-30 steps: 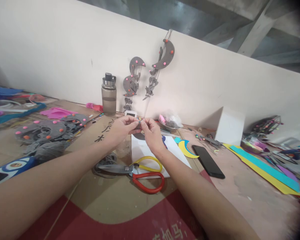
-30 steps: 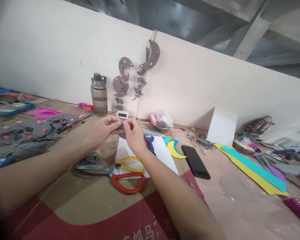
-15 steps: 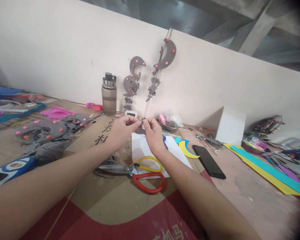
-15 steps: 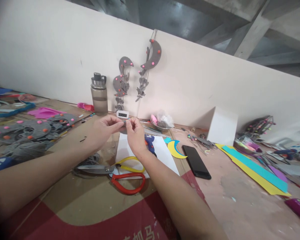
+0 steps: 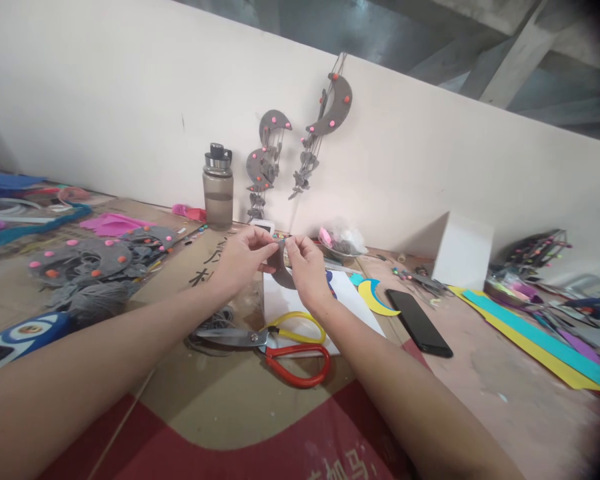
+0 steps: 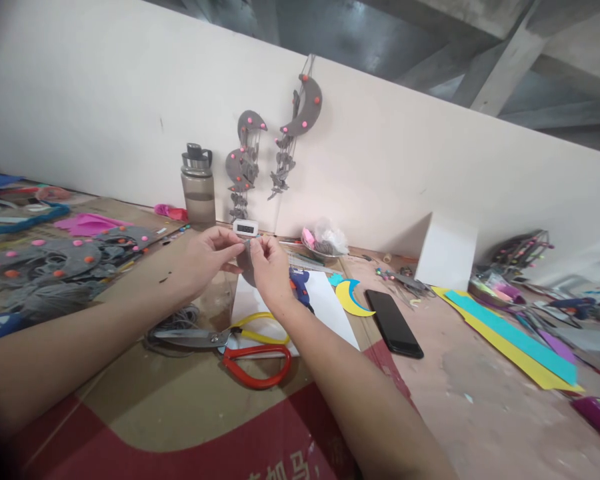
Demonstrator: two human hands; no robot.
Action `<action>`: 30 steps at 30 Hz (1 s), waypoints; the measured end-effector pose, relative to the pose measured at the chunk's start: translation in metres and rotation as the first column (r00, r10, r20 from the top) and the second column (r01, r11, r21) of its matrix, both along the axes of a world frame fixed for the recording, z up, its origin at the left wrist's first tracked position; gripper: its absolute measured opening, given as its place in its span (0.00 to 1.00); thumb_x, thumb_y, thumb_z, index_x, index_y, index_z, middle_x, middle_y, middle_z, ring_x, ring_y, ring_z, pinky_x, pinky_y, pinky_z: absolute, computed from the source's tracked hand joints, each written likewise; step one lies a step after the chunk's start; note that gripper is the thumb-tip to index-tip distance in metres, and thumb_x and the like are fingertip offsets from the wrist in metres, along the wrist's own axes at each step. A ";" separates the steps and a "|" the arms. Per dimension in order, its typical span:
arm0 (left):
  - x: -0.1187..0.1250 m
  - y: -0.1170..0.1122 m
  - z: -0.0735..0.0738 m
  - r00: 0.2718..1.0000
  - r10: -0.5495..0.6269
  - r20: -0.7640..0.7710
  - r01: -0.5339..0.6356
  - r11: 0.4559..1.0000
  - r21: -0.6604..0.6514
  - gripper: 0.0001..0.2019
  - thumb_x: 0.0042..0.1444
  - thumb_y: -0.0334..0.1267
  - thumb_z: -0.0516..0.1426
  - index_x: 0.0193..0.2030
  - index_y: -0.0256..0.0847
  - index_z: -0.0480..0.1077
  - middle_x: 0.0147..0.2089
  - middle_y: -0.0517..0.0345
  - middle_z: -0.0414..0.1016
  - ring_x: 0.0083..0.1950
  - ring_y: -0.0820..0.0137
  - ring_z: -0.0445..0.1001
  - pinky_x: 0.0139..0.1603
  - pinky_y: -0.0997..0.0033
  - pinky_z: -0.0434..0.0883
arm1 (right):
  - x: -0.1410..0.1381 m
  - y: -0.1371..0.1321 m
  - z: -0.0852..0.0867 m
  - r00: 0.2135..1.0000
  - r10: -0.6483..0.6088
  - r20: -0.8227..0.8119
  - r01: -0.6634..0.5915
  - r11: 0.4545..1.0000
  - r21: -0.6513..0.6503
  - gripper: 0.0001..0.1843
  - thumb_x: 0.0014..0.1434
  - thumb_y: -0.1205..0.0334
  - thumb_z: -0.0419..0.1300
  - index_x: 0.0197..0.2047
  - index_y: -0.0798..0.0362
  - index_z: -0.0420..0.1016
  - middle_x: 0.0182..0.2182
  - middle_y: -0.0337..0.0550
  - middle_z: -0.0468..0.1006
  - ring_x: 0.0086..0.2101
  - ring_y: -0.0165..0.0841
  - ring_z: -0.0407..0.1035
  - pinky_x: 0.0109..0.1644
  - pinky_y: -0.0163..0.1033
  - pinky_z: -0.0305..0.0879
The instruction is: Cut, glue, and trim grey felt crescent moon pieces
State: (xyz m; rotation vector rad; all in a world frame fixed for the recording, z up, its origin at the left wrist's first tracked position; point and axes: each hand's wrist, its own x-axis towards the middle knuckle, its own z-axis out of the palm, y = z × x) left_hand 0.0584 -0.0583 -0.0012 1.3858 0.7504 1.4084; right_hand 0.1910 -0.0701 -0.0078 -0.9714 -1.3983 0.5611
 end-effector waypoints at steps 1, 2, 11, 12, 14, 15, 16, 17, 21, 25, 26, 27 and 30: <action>0.000 0.000 -0.001 1.000 0.010 -0.016 -0.010 1.000 0.011 0.12 0.47 0.41 0.65 0.33 0.39 0.70 0.33 0.59 0.73 0.34 0.71 0.73 0.31 0.69 0.76 | 0.000 0.000 0.000 1.000 -0.002 -0.010 0.001 1.000 -0.007 0.14 0.59 0.49 0.55 0.31 0.51 0.68 0.26 0.35 0.68 0.29 0.29 0.61 0.36 0.35 0.61; 0.001 0.000 -0.002 0.999 0.020 -0.032 -0.019 0.999 0.030 0.11 0.47 0.42 0.65 0.34 0.39 0.70 0.34 0.58 0.74 0.35 0.70 0.73 0.34 0.68 0.76 | -0.001 0.000 0.000 1.000 -0.001 -0.023 0.001 1.000 -0.018 0.14 0.59 0.49 0.55 0.30 0.51 0.67 0.26 0.34 0.67 0.28 0.29 0.60 0.35 0.35 0.60; -0.001 0.006 -0.010 0.956 0.242 -0.167 -0.189 0.941 0.281 0.12 0.44 0.40 0.66 0.35 0.40 0.72 0.38 0.55 0.77 0.42 0.65 0.75 0.45 0.65 0.70 | -0.005 -0.003 0.000 1.000 -0.006 -0.030 0.004 0.998 -0.058 0.13 0.58 0.51 0.57 0.30 0.51 0.69 0.24 0.34 0.68 0.26 0.28 0.60 0.33 0.34 0.58; -0.001 0.005 -0.010 0.951 0.255 -0.173 -0.200 0.938 0.281 0.11 0.45 0.40 0.66 0.35 0.41 0.72 0.38 0.56 0.77 0.42 0.65 0.76 0.45 0.65 0.70 | -0.005 -0.003 0.000 1.000 -0.003 -0.020 0.002 0.998 -0.060 0.12 0.57 0.51 0.57 0.30 0.52 0.70 0.24 0.34 0.69 0.27 0.28 0.61 0.33 0.34 0.58; -0.001 0.003 -0.009 0.939 0.287 -0.191 -0.229 0.933 0.278 0.10 0.46 0.40 0.65 0.35 0.41 0.73 0.38 0.55 0.78 0.43 0.64 0.76 0.46 0.65 0.70 | -0.005 -0.004 0.001 1.000 -0.014 -0.007 0.014 0.997 -0.073 0.12 0.57 0.52 0.57 0.31 0.52 0.71 0.25 0.35 0.70 0.27 0.28 0.62 0.34 0.35 0.59; -0.001 0.001 -0.008 0.932 0.302 -0.201 -0.243 0.930 0.275 0.10 0.46 0.40 0.65 0.35 0.41 0.74 0.39 0.55 0.78 0.43 0.64 0.76 0.47 0.64 0.70 | -0.005 -0.004 0.002 1.000 -0.024 -0.002 0.024 0.997 -0.078 0.12 0.57 0.52 0.57 0.30 0.52 0.71 0.25 0.35 0.71 0.27 0.28 0.62 0.34 0.35 0.59; 0.000 0.000 -0.007 0.927 0.313 -0.207 -0.254 0.929 0.268 0.09 0.46 0.40 0.65 0.35 0.41 0.74 0.39 0.54 0.79 0.44 0.63 0.76 0.48 0.63 0.69 | -0.005 -0.004 0.003 0.999 -0.031 0.006 0.032 0.996 -0.081 0.12 0.57 0.52 0.57 0.30 0.52 0.71 0.25 0.34 0.71 0.27 0.29 0.62 0.34 0.35 0.59; 0.001 -0.002 -0.006 0.926 0.313 -0.211 -0.257 0.932 0.255 0.09 0.46 0.39 0.64 0.35 0.41 0.75 0.39 0.54 0.79 0.44 0.63 0.76 0.49 0.63 0.69 | -0.005 -0.005 0.004 0.999 -0.037 0.015 0.038 0.996 -0.080 0.12 0.57 0.52 0.57 0.30 0.52 0.72 0.25 0.34 0.71 0.27 0.29 0.62 0.35 0.35 0.59; 0.003 -0.006 -0.003 0.956 0.244 -0.162 -0.216 0.961 0.175 0.08 0.47 0.39 0.64 0.35 0.41 0.76 0.39 0.54 0.80 0.43 0.63 0.76 0.48 0.63 0.70 | -0.005 -0.008 0.007 0.997 -0.046 0.064 0.050 0.997 -0.062 0.11 0.57 0.54 0.57 0.29 0.52 0.71 0.24 0.35 0.72 0.27 0.29 0.63 0.35 0.36 0.60; 0.004 -0.006 -0.004 0.975 0.177 -0.132 -0.163 0.980 0.114 0.07 0.49 0.39 0.62 0.35 0.41 0.78 0.37 0.55 0.81 0.40 0.65 0.76 0.45 0.66 0.71 | -0.006 -0.009 0.007 0.994 -0.041 0.106 0.042 0.999 -0.009 0.09 0.58 0.56 0.56 0.32 0.52 0.72 0.28 0.37 0.75 0.30 0.30 0.66 0.37 0.36 0.62; 0.004 -0.005 -0.005 0.976 0.173 -0.135 -0.160 0.982 0.101 0.07 0.50 0.39 0.62 0.35 0.41 0.78 0.37 0.55 0.81 0.39 0.65 0.76 0.44 0.66 0.71 | -0.006 -0.010 0.007 0.992 -0.043 0.119 0.043 0.999 0.001 0.09 0.59 0.57 0.55 0.32 0.52 0.72 0.28 0.37 0.76 0.30 0.31 0.66 0.37 0.36 0.62; 0.004 -0.005 -0.005 0.976 0.171 -0.135 -0.159 0.983 0.090 0.07 0.50 0.39 0.61 0.35 0.41 0.79 0.37 0.55 0.81 0.39 0.65 0.76 0.43 0.67 0.71 | -0.006 -0.010 0.007 0.990 -0.047 0.133 0.046 0.999 0.010 0.09 0.59 0.57 0.55 0.32 0.52 0.72 0.29 0.37 0.76 0.30 0.31 0.66 0.37 0.36 0.62; 0.004 -0.005 -0.005 0.978 0.160 -0.133 -0.152 0.986 0.073 0.09 0.50 0.40 0.61 0.36 0.40 0.79 0.38 0.54 0.81 0.38 0.66 0.75 0.42 0.68 0.70 | -0.006 -0.010 0.006 0.983 -0.075 0.165 0.071 0.997 0.033 0.08 0.60 0.57 0.55 0.33 0.51 0.70 0.30 0.38 0.75 0.31 0.31 0.67 0.39 0.37 0.62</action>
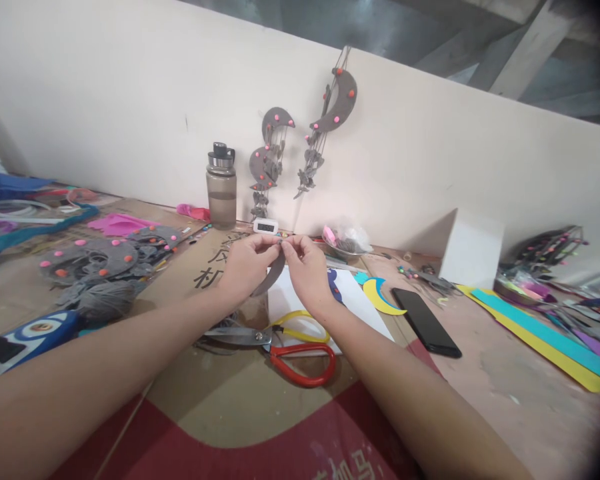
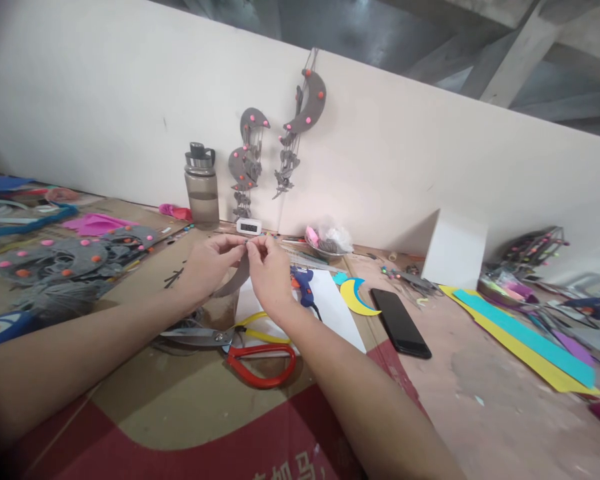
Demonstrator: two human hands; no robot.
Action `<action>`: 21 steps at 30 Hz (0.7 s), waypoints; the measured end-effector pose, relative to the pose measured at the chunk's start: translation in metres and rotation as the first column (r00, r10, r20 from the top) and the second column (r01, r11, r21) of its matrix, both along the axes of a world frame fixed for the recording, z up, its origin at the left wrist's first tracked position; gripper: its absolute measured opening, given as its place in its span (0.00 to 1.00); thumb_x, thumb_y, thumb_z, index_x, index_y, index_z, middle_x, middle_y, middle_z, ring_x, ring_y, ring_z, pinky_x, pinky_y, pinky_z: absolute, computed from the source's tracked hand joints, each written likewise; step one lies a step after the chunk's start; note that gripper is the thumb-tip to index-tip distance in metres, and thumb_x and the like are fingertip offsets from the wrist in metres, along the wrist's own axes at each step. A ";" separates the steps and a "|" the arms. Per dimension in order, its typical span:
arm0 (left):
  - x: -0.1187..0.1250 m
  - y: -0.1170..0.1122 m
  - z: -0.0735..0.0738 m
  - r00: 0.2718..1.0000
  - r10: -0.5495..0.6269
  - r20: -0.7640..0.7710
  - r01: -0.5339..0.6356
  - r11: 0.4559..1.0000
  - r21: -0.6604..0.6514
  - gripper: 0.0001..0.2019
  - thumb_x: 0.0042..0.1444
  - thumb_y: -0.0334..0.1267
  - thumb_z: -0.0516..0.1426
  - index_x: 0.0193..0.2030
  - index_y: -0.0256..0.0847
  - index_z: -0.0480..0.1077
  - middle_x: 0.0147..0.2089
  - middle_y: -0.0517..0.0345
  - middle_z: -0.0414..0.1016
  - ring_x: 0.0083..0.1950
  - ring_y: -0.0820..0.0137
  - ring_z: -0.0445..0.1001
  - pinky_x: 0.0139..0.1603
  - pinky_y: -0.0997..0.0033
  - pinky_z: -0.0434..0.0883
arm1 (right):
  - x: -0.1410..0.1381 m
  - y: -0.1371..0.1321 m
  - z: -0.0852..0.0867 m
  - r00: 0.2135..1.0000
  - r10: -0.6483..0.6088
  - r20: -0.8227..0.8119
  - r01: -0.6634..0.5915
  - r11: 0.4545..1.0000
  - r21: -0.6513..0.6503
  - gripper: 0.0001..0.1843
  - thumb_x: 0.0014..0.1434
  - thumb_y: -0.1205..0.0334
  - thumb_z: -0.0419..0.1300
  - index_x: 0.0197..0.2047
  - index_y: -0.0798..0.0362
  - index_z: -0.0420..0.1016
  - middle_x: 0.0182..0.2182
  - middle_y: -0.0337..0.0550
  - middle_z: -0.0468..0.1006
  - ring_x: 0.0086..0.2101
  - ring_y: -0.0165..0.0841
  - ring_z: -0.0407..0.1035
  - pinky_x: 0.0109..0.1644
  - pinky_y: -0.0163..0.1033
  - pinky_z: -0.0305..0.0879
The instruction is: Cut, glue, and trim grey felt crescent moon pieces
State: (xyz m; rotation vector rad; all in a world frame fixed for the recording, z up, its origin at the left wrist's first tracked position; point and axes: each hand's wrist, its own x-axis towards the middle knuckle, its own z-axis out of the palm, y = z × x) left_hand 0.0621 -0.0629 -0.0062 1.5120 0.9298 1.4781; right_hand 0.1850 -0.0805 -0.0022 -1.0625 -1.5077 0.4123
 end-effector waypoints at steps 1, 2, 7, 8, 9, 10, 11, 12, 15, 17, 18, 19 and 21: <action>0.000 0.000 0.000 1.000 -0.005 0.000 0.005 1.000 -0.001 0.09 0.50 0.40 0.61 0.36 0.40 0.79 0.38 0.54 0.81 0.38 0.67 0.75 0.42 0.69 0.70 | 0.000 0.000 0.000 1.000 -0.012 0.007 0.012 1.000 0.008 0.08 0.60 0.57 0.55 0.33 0.51 0.70 0.30 0.38 0.75 0.32 0.32 0.68 0.40 0.38 0.62; 0.000 0.000 0.000 1.000 -0.010 -0.001 0.010 1.000 -0.002 0.10 0.51 0.40 0.61 0.37 0.40 0.79 0.39 0.54 0.81 0.38 0.67 0.75 0.42 0.69 0.70 | 0.000 0.000 -0.001 1.000 -0.025 0.012 0.025 1.000 0.014 0.08 0.60 0.58 0.55 0.34 0.51 0.70 0.31 0.39 0.75 0.33 0.32 0.68 0.40 0.38 0.63; 0.002 -0.003 0.004 0.997 -0.065 0.035 0.066 0.997 -0.030 0.09 0.50 0.40 0.62 0.36 0.39 0.79 0.37 0.55 0.80 0.37 0.68 0.74 0.41 0.68 0.71 | 0.001 0.000 -0.002 0.998 -0.064 0.021 0.063 0.997 0.040 0.07 0.61 0.57 0.55 0.33 0.51 0.68 0.31 0.39 0.74 0.33 0.33 0.68 0.40 0.39 0.63; 0.003 -0.004 0.005 0.996 -0.078 0.053 0.081 0.996 -0.044 0.09 0.49 0.40 0.62 0.35 0.39 0.79 0.36 0.55 0.80 0.36 0.68 0.74 0.40 0.68 0.71 | 0.001 0.000 -0.002 0.997 -0.068 0.022 0.067 0.997 0.047 0.07 0.61 0.57 0.55 0.33 0.51 0.68 0.30 0.39 0.74 0.33 0.33 0.68 0.40 0.39 0.63; 0.003 -0.005 0.006 0.994 -0.090 0.069 0.094 0.994 -0.056 0.08 0.49 0.40 0.63 0.34 0.40 0.79 0.36 0.55 0.79 0.36 0.68 0.73 0.40 0.68 0.71 | 0.001 0.000 -0.002 0.997 -0.072 0.024 0.070 0.996 0.053 0.07 0.61 0.58 0.54 0.33 0.50 0.68 0.30 0.39 0.74 0.33 0.33 0.67 0.40 0.39 0.63; 0.003 -0.006 0.008 0.992 -0.098 0.081 0.104 0.992 -0.065 0.07 0.48 0.40 0.63 0.33 0.40 0.79 0.35 0.55 0.79 0.36 0.68 0.73 0.40 0.68 0.71 | 0.002 0.000 -0.002 0.997 -0.076 0.026 0.074 0.996 0.059 0.07 0.61 0.58 0.54 0.34 0.50 0.67 0.30 0.39 0.74 0.33 0.33 0.67 0.40 0.39 0.63; 0.003 -0.006 0.009 0.991 -0.103 0.085 0.109 0.991 -0.070 0.07 0.48 0.40 0.63 0.33 0.40 0.78 0.35 0.56 0.79 0.36 0.68 0.73 0.40 0.68 0.71 | 0.002 -0.001 -0.002 0.996 -0.080 0.028 0.078 0.995 0.065 0.07 0.61 0.58 0.54 0.34 0.50 0.67 0.31 0.39 0.74 0.33 0.33 0.67 0.40 0.39 0.63; 0.003 -0.007 0.010 0.991 -0.108 0.083 0.114 0.991 -0.074 0.06 0.48 0.40 0.63 0.32 0.41 0.78 0.35 0.55 0.79 0.36 0.69 0.73 0.39 0.69 0.71 | 0.002 -0.001 -0.002 0.996 -0.087 0.030 0.084 0.994 0.070 0.07 0.61 0.58 0.54 0.34 0.50 0.67 0.31 0.39 0.73 0.33 0.33 0.67 0.40 0.39 0.63; 0.003 -0.006 0.012 0.990 -0.124 0.062 0.128 0.988 -0.081 0.07 0.49 0.40 0.63 0.32 0.40 0.79 0.35 0.55 0.79 0.36 0.69 0.72 0.38 0.70 0.70 | 0.003 -0.001 -0.002 0.993 -0.113 0.038 0.109 0.990 0.089 0.06 0.62 0.58 0.54 0.35 0.50 0.66 0.31 0.39 0.73 0.33 0.33 0.66 0.40 0.39 0.62; 0.002 -0.006 0.014 0.989 -0.137 0.048 0.140 0.987 -0.082 0.07 0.49 0.40 0.62 0.33 0.40 0.79 0.36 0.55 0.78 0.35 0.69 0.72 0.37 0.71 0.70 | 0.004 -0.001 -0.003 0.991 -0.125 0.041 0.120 0.987 0.102 0.06 0.62 0.58 0.54 0.35 0.50 0.66 0.31 0.39 0.72 0.33 0.32 0.66 0.40 0.39 0.62; 0.002 -0.007 0.014 0.989 -0.144 0.039 0.146 0.986 -0.085 0.07 0.50 0.41 0.62 0.33 0.40 0.79 0.36 0.55 0.78 0.35 0.70 0.72 0.36 0.72 0.69 | 0.004 -0.001 -0.003 0.991 -0.130 0.041 0.125 0.986 0.107 0.06 0.62 0.58 0.54 0.35 0.51 0.66 0.31 0.39 0.72 0.33 0.32 0.65 0.40 0.39 0.62; 0.001 -0.007 0.015 0.989 -0.147 0.027 0.149 0.985 -0.088 0.08 0.50 0.40 0.62 0.33 0.40 0.79 0.36 0.55 0.78 0.35 0.70 0.71 0.35 0.72 0.69 | 0.004 -0.001 -0.003 0.990 -0.135 0.041 0.130 0.985 0.113 0.06 0.62 0.58 0.54 0.34 0.51 0.66 0.31 0.39 0.71 0.33 0.32 0.65 0.39 0.39 0.62; 0.000 -0.008 0.016 0.989 -0.148 -0.002 0.148 0.985 -0.092 0.08 0.50 0.40 0.61 0.35 0.40 0.79 0.36 0.55 0.78 0.35 0.70 0.71 0.34 0.73 0.68 | 0.004 -0.001 -0.003 0.989 -0.142 0.042 0.136 0.983 0.122 0.07 0.62 0.58 0.54 0.34 0.51 0.65 0.30 0.38 0.71 0.33 0.32 0.64 0.39 0.38 0.61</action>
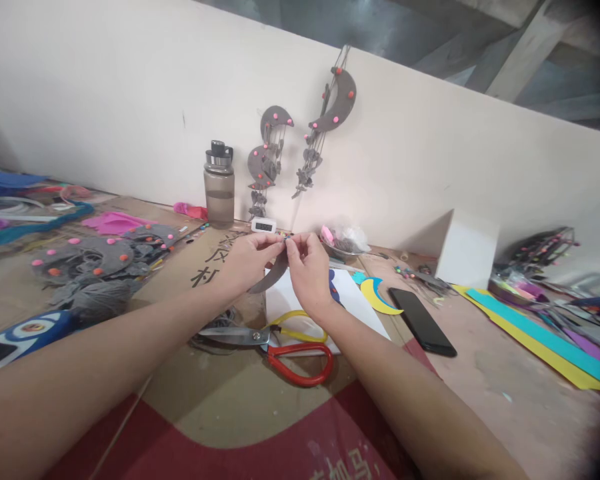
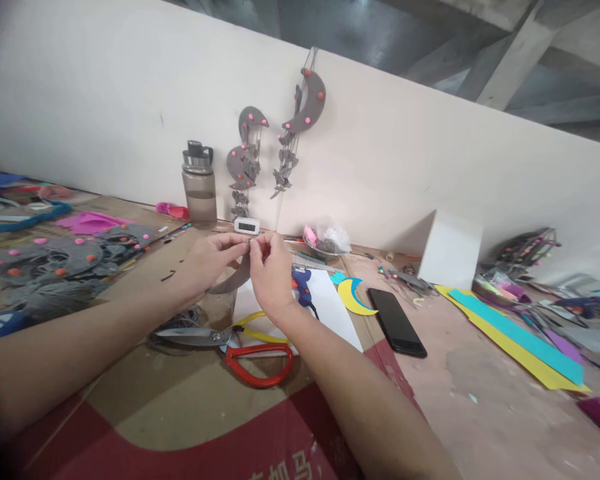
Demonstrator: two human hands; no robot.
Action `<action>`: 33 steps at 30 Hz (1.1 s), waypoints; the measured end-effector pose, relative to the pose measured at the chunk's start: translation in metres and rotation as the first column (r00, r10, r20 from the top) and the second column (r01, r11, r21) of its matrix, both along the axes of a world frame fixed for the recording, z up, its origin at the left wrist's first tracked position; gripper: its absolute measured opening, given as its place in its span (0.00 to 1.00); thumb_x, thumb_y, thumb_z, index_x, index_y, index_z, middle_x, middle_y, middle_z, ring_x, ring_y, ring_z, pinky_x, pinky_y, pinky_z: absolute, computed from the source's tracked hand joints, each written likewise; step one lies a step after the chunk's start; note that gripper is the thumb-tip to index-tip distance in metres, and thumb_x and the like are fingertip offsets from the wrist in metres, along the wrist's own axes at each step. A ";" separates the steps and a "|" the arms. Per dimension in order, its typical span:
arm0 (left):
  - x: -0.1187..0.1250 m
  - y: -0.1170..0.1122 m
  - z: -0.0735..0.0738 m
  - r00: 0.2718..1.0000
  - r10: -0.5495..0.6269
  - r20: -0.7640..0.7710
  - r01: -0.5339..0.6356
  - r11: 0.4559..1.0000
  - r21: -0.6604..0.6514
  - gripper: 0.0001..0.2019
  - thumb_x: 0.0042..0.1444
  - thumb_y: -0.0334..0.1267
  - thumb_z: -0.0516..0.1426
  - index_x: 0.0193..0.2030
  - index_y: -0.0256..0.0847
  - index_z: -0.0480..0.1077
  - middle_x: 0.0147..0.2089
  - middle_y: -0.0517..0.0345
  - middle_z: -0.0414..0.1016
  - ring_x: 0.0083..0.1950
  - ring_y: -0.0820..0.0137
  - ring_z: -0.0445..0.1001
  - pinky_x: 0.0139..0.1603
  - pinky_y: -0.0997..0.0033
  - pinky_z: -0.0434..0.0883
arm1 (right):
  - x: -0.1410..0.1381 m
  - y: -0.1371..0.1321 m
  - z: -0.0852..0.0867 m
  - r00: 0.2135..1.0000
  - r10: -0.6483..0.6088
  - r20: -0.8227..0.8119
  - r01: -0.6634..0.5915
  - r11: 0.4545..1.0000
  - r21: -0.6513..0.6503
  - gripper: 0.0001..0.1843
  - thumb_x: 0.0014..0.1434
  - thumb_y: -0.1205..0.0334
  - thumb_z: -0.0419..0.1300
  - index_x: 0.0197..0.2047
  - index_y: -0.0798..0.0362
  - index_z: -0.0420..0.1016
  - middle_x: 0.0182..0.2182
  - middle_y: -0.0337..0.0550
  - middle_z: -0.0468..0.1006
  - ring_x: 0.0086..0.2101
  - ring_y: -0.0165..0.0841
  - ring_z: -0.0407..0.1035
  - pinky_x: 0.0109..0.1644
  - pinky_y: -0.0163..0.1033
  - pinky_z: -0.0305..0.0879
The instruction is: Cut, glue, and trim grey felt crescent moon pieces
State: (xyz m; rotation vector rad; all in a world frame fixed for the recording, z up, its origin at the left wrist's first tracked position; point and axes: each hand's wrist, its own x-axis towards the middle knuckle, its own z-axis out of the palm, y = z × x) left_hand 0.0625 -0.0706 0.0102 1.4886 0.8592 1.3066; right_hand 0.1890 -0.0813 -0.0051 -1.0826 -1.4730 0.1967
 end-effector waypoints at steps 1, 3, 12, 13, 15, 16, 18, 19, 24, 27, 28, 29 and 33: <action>0.000 0.000 0.001 1.000 0.003 -0.015 -0.003 1.000 0.003 0.09 0.50 0.40 0.61 0.35 0.40 0.79 0.37 0.55 0.78 0.35 0.70 0.71 0.34 0.73 0.68 | 0.000 0.000 0.000 1.000 -0.003 0.002 0.003 1.000 0.005 0.07 0.62 0.57 0.54 0.34 0.51 0.65 0.30 0.38 0.71 0.33 0.32 0.64 0.39 0.38 0.61; -0.001 0.000 0.002 0.999 0.012 -0.043 -0.011 1.000 0.017 0.09 0.49 0.40 0.61 0.34 0.40 0.79 0.36 0.55 0.79 0.35 0.70 0.71 0.34 0.72 0.68 | 0.000 0.000 0.000 1.000 -0.004 0.009 0.004 1.000 0.012 0.07 0.62 0.57 0.54 0.34 0.51 0.65 0.31 0.38 0.71 0.33 0.32 0.64 0.39 0.38 0.61; -0.010 -0.004 0.025 0.963 0.070 -0.260 -0.049 0.995 0.087 0.05 0.47 0.33 0.61 0.28 0.41 0.80 0.27 0.60 0.78 0.30 0.69 0.70 0.35 0.72 0.65 | 0.001 0.000 -0.001 0.999 -0.009 0.031 0.007 0.999 0.045 0.06 0.63 0.58 0.54 0.36 0.51 0.66 0.32 0.40 0.71 0.34 0.32 0.65 0.40 0.38 0.62; -0.011 -0.005 0.027 0.959 0.082 -0.273 -0.057 0.994 0.096 0.05 0.46 0.32 0.61 0.27 0.41 0.79 0.26 0.60 0.77 0.30 0.69 0.70 0.35 0.72 0.65 | 0.001 0.000 -0.001 1.000 -0.002 0.031 0.000 0.999 0.044 0.06 0.63 0.58 0.54 0.36 0.51 0.66 0.32 0.40 0.71 0.34 0.32 0.65 0.39 0.38 0.62; -0.013 -0.003 0.030 0.950 0.109 -0.294 -0.075 0.990 0.122 0.04 0.46 0.32 0.61 0.26 0.41 0.79 0.25 0.59 0.77 0.29 0.69 0.70 0.35 0.72 0.64 | 0.001 0.002 -0.003 1.000 0.025 0.018 -0.026 0.999 0.035 0.06 0.63 0.58 0.54 0.36 0.51 0.66 0.32 0.39 0.71 0.33 0.32 0.65 0.39 0.38 0.63; -0.014 -0.002 0.030 0.944 0.117 -0.308 -0.077 0.987 0.139 0.04 0.46 0.32 0.61 0.25 0.41 0.79 0.26 0.59 0.77 0.29 0.69 0.70 0.34 0.72 0.64 | 0.001 0.003 -0.003 0.999 0.044 0.006 -0.044 0.999 0.028 0.06 0.63 0.58 0.54 0.36 0.50 0.66 0.32 0.39 0.71 0.33 0.32 0.65 0.38 0.38 0.63; -0.016 0.003 0.028 0.931 0.127 -0.342 -0.065 0.980 0.188 0.05 0.47 0.33 0.61 0.26 0.41 0.79 0.26 0.58 0.78 0.29 0.69 0.70 0.34 0.72 0.63 | 0.002 0.005 -0.006 0.996 0.086 -0.016 -0.086 0.996 0.013 0.06 0.62 0.58 0.55 0.36 0.50 0.67 0.31 0.38 0.71 0.33 0.31 0.66 0.38 0.37 0.64; -0.018 0.006 0.027 0.922 0.129 -0.364 -0.051 0.975 0.218 0.05 0.47 0.33 0.61 0.26 0.42 0.80 0.26 0.58 0.78 0.29 0.68 0.70 0.33 0.72 0.63 | 0.002 0.006 -0.007 0.994 0.105 -0.024 -0.105 0.994 0.006 0.06 0.62 0.58 0.55 0.36 0.50 0.67 0.31 0.38 0.71 0.33 0.31 0.66 0.37 0.37 0.64; -0.023 0.004 0.029 0.858 0.182 -0.481 0.006 0.932 0.363 0.06 0.49 0.35 0.60 0.27 0.43 0.79 0.31 0.55 0.79 0.33 0.65 0.72 0.34 0.70 0.64 | 0.002 0.009 -0.011 0.988 0.151 -0.025 -0.152 0.988 -0.025 0.07 0.62 0.57 0.54 0.35 0.50 0.66 0.30 0.38 0.71 0.30 0.30 0.65 0.34 0.36 0.63; -0.022 -0.006 0.034 0.834 0.230 -0.502 -0.008 0.915 0.404 0.04 0.49 0.35 0.61 0.26 0.43 0.78 0.32 0.53 0.79 0.39 0.62 0.74 0.38 0.70 0.66 | 0.002 0.009 -0.013 0.989 0.146 -0.016 -0.147 0.989 -0.026 0.07 0.63 0.57 0.54 0.36 0.50 0.65 0.29 0.37 0.70 0.28 0.29 0.64 0.32 0.35 0.63; -0.021 -0.010 0.036 0.827 0.243 -0.506 -0.024 0.916 0.401 0.04 0.49 0.35 0.61 0.26 0.43 0.77 0.32 0.53 0.79 0.39 0.62 0.74 0.38 0.70 0.66 | 0.002 0.008 -0.013 0.990 0.143 -0.020 -0.143 0.989 -0.024 0.07 0.63 0.57 0.54 0.36 0.50 0.65 0.29 0.37 0.70 0.28 0.29 0.64 0.31 0.35 0.63; -0.019 -0.012 0.037 0.825 0.247 -0.509 -0.038 0.922 0.385 0.04 0.49 0.35 0.61 0.27 0.42 0.77 0.32 0.53 0.78 0.39 0.62 0.74 0.38 0.70 0.66 | 0.001 0.008 -0.013 0.990 0.140 -0.028 -0.141 0.990 -0.022 0.07 0.63 0.56 0.54 0.36 0.50 0.65 0.29 0.37 0.70 0.27 0.29 0.64 0.31 0.35 0.62; -0.012 -0.014 0.035 0.903 0.066 -0.425 0.007 0.986 0.169 0.06 0.53 0.37 0.59 0.29 0.39 0.74 0.31 0.54 0.77 0.31 0.68 0.73 0.32 0.71 0.67 | 0.000 0.005 -0.009 0.983 0.159 -0.093 -0.162 0.986 -0.031 0.09 0.62 0.54 0.54 0.35 0.50 0.64 0.28 0.35 0.68 0.25 0.28 0.63 0.29 0.35 0.63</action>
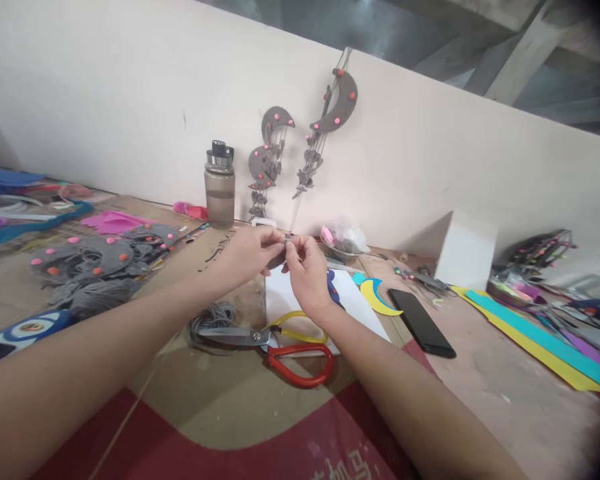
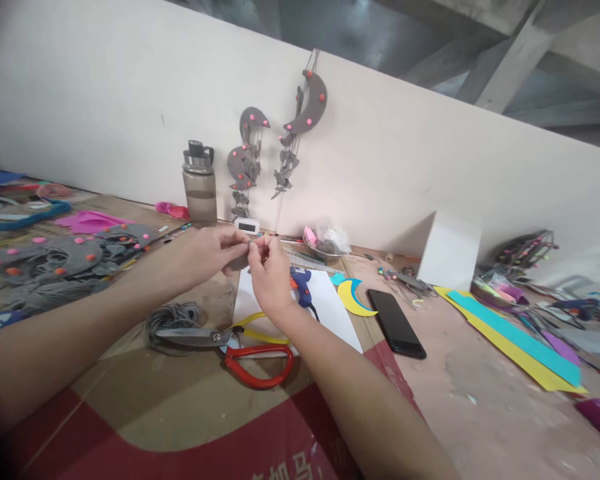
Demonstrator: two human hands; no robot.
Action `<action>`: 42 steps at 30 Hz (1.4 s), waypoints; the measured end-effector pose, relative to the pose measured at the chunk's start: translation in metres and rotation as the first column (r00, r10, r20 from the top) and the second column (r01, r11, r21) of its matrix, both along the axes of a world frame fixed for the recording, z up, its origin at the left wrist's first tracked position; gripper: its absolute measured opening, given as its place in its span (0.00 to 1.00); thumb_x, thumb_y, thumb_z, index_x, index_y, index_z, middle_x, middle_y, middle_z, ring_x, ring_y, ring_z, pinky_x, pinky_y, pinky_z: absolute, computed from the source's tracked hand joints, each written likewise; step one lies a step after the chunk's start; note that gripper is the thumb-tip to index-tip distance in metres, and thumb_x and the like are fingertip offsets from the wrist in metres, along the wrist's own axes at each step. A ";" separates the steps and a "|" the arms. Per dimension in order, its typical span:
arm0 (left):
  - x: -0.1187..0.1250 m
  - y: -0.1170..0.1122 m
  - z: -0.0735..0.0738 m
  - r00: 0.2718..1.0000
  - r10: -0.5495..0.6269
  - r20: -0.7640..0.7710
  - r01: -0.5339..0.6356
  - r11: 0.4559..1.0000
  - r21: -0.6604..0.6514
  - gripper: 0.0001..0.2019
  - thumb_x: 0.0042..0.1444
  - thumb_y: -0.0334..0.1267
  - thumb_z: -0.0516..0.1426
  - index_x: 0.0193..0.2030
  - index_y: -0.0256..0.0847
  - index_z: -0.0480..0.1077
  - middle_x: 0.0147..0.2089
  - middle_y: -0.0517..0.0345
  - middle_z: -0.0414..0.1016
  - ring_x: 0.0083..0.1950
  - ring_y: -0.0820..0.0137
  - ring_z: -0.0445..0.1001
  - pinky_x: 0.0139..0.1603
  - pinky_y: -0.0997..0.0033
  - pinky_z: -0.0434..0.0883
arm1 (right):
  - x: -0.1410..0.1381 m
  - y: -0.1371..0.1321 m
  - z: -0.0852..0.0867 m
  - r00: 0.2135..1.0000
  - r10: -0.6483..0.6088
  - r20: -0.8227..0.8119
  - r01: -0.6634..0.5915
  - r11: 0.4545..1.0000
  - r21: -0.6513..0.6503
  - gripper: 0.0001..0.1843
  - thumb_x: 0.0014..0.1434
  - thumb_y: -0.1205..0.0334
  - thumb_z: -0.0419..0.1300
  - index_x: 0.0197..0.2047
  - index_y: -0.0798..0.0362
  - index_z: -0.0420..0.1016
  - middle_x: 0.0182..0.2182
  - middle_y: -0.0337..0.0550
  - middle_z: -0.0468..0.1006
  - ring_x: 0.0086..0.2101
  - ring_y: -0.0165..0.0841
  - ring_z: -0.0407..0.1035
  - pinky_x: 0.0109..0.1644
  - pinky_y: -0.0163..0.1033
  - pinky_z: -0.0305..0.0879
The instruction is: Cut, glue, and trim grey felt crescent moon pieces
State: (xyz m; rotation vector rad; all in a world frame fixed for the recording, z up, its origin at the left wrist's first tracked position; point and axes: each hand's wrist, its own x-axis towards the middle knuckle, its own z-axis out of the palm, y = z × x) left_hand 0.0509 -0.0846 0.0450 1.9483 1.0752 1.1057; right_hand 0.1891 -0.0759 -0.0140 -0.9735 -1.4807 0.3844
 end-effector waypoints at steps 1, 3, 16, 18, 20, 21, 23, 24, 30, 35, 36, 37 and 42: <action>0.002 0.002 -0.003 0.996 -0.044 0.078 0.050 0.997 -0.066 0.07 0.54 0.38 0.58 0.29 0.38 0.74 0.31 0.55 0.76 0.30 0.69 0.73 0.31 0.71 0.68 | 0.000 0.000 0.001 1.000 0.010 -0.026 -0.011 1.000 -0.009 0.09 0.62 0.54 0.54 0.35 0.50 0.64 0.27 0.35 0.68 0.25 0.27 0.64 0.28 0.34 0.63; 0.004 0.008 -0.009 0.966 -0.107 0.233 0.144 0.979 -0.147 0.07 0.55 0.39 0.58 0.31 0.38 0.73 0.32 0.55 0.76 0.29 0.71 0.73 0.33 0.70 0.70 | -0.002 -0.001 0.003 0.995 0.046 -0.094 -0.049 0.998 -0.028 0.10 0.62 0.53 0.55 0.35 0.50 0.64 0.27 0.33 0.67 0.23 0.27 0.64 0.26 0.34 0.64; 0.004 0.012 -0.016 0.905 -0.084 0.416 0.161 0.975 -0.156 0.07 0.49 0.40 0.63 0.28 0.38 0.74 0.25 0.57 0.75 0.26 0.72 0.71 0.33 0.70 0.68 | -0.006 0.001 0.003 0.927 0.181 -0.330 -0.217 0.973 -0.076 0.10 0.59 0.52 0.57 0.35 0.50 0.63 0.25 0.32 0.67 0.22 0.26 0.63 0.27 0.34 0.66; 0.004 0.011 -0.015 0.896 -0.104 0.432 0.185 0.971 -0.150 0.08 0.49 0.39 0.63 0.26 0.38 0.73 0.25 0.57 0.74 0.27 0.72 0.71 0.34 0.69 0.67 | -0.006 0.002 0.003 0.940 0.147 -0.308 -0.180 0.980 -0.080 0.10 0.59 0.53 0.57 0.34 0.49 0.63 0.25 0.32 0.67 0.22 0.26 0.63 0.28 0.34 0.66; 0.004 0.010 -0.015 0.881 -0.130 0.454 0.218 0.965 -0.145 0.09 0.51 0.40 0.62 0.26 0.38 0.72 0.25 0.57 0.74 0.28 0.72 0.71 0.35 0.69 0.67 | -0.006 0.002 0.003 0.947 0.138 -0.289 -0.166 0.984 -0.071 0.10 0.59 0.53 0.56 0.34 0.49 0.63 0.25 0.32 0.67 0.23 0.26 0.63 0.28 0.34 0.66; 0.004 0.010 -0.015 0.873 -0.142 0.467 0.235 0.961 -0.147 0.09 0.52 0.40 0.62 0.26 0.38 0.72 0.25 0.57 0.74 0.28 0.72 0.71 0.35 0.69 0.67 | -0.006 0.001 0.004 0.948 0.141 -0.284 -0.166 0.984 -0.066 0.10 0.59 0.52 0.56 0.34 0.49 0.63 0.25 0.33 0.67 0.23 0.26 0.62 0.29 0.34 0.65; 0.005 0.009 -0.016 0.853 -0.151 0.499 0.257 0.954 -0.152 0.09 0.52 0.39 0.61 0.26 0.38 0.72 0.25 0.58 0.73 0.28 0.72 0.70 0.35 0.70 0.66 | -0.006 0.000 0.005 0.950 0.148 -0.275 -0.169 0.984 -0.056 0.10 0.59 0.52 0.56 0.34 0.50 0.64 0.26 0.33 0.67 0.24 0.26 0.63 0.29 0.34 0.65; 0.005 0.010 -0.017 0.846 -0.145 0.513 0.260 0.952 -0.159 0.08 0.52 0.39 0.62 0.26 0.37 0.73 0.25 0.58 0.72 0.28 0.73 0.69 0.35 0.70 0.66 | -0.006 -0.002 0.005 0.952 0.151 -0.268 -0.170 0.984 -0.050 0.10 0.59 0.53 0.57 0.34 0.50 0.64 0.26 0.33 0.67 0.24 0.26 0.63 0.29 0.34 0.65; 0.005 0.018 -0.024 0.781 -0.111 0.615 0.278 0.943 -0.182 0.06 0.48 0.37 0.63 0.26 0.37 0.72 0.27 0.58 0.72 0.29 0.74 0.68 0.34 0.71 0.65 | -0.007 -0.008 0.008 0.958 0.165 -0.233 -0.173 0.985 -0.012 0.10 0.58 0.54 0.59 0.33 0.50 0.65 0.27 0.33 0.67 0.25 0.26 0.63 0.31 0.34 0.64; 0.003 0.028 -0.028 0.737 -0.183 0.651 0.346 0.929 -0.131 0.06 0.47 0.36 0.64 0.25 0.36 0.73 0.28 0.58 0.73 0.29 0.74 0.68 0.32 0.72 0.65 | -0.004 -0.010 0.010 0.956 0.174 -0.237 -0.168 0.985 0.045 0.11 0.62 0.51 0.56 0.42 0.49 0.65 0.31 0.35 0.66 0.27 0.26 0.63 0.33 0.34 0.66; 0.003 0.028 -0.028 0.732 -0.193 0.654 0.362 0.922 -0.134 0.06 0.47 0.36 0.64 0.25 0.36 0.73 0.28 0.57 0.73 0.29 0.74 0.68 0.32 0.72 0.65 | -0.003 -0.011 0.010 0.960 0.175 -0.218 -0.168 0.984 0.052 0.12 0.63 0.51 0.55 0.44 0.49 0.66 0.31 0.36 0.67 0.27 0.27 0.64 0.33 0.35 0.66; 0.002 0.028 -0.028 0.728 -0.201 0.656 0.378 0.916 -0.138 0.07 0.47 0.36 0.65 0.25 0.36 0.74 0.28 0.57 0.73 0.29 0.74 0.68 0.32 0.72 0.65 | -0.003 -0.011 0.011 0.965 0.177 -0.193 -0.169 0.984 0.058 0.12 0.63 0.52 0.55 0.46 0.49 0.67 0.32 0.37 0.68 0.28 0.27 0.64 0.33 0.35 0.67; 0.000 0.028 -0.030 0.714 -0.242 0.658 0.441 0.884 -0.153 0.07 0.48 0.38 0.65 0.27 0.36 0.75 0.28 0.56 0.74 0.30 0.73 0.70 0.33 0.70 0.68 | -0.002 -0.011 0.011 0.979 0.178 -0.097 -0.170 0.981 0.091 0.09 0.63 0.56 0.55 0.42 0.50 0.73 0.39 0.42 0.73 0.33 0.30 0.68 0.34 0.35 0.69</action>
